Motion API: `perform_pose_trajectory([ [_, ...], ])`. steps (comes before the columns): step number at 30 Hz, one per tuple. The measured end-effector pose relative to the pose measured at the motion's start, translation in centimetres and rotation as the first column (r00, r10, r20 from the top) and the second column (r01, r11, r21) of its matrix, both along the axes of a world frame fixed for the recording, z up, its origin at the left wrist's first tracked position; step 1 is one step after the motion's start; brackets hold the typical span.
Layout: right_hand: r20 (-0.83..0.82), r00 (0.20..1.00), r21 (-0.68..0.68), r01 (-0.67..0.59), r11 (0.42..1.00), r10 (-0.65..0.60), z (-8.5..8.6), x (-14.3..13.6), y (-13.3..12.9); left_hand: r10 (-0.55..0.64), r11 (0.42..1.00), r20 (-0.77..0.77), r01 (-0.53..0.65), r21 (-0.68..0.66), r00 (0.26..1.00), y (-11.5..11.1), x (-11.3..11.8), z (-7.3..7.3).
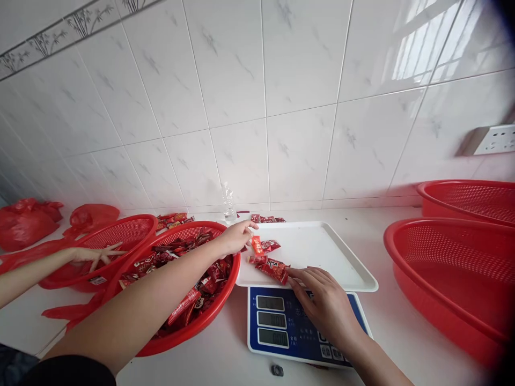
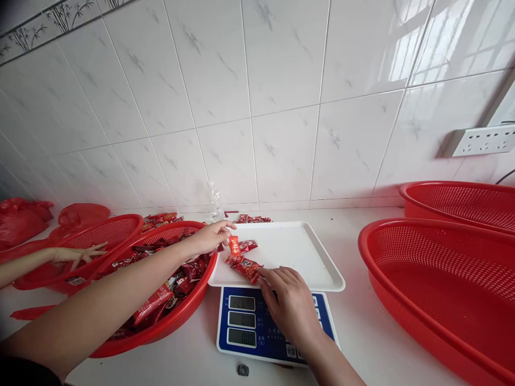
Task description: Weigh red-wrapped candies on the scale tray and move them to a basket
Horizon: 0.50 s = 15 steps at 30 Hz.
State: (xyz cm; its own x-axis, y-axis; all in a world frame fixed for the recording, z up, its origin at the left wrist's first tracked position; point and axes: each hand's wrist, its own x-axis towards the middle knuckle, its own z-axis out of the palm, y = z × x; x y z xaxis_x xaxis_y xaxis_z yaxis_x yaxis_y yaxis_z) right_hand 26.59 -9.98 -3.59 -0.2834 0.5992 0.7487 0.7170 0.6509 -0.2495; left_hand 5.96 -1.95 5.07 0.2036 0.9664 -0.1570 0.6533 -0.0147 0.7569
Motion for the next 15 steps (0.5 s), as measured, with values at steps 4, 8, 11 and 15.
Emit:
perform_pose_trajectory([
  [4, -0.013, 1.0, -0.02, -0.009, 1.0, 0.009, -0.1, 0.0, 0.0, -0.017, 0.999, -0.002, 0.017, 0.027, 1.0, -0.1, 0.5, 0.0],
  [8, 0.002, 1.0, -0.024, 0.001, 1.0, -0.001, -0.3, 0.0, 0.1, -0.099, 0.994, 0.058, 0.096, 0.049, 0.993, -0.3, 0.5, -0.5],
  [11, 0.023, 1.0, -0.028, 0.005, 1.0, -0.004, -0.4, 0.0, 0.1, -0.172, 0.985, 0.145, 0.168, 0.04, 0.974, -0.3, 0.7, -1.1],
  [15, 0.034, 0.999, -0.03, 0.01, 0.999, -0.009, -0.5, 0.0, 0.1, -0.243, 0.97, 0.262, 0.242, 0.035, 0.934, -0.2, 1.0, -1.8],
])
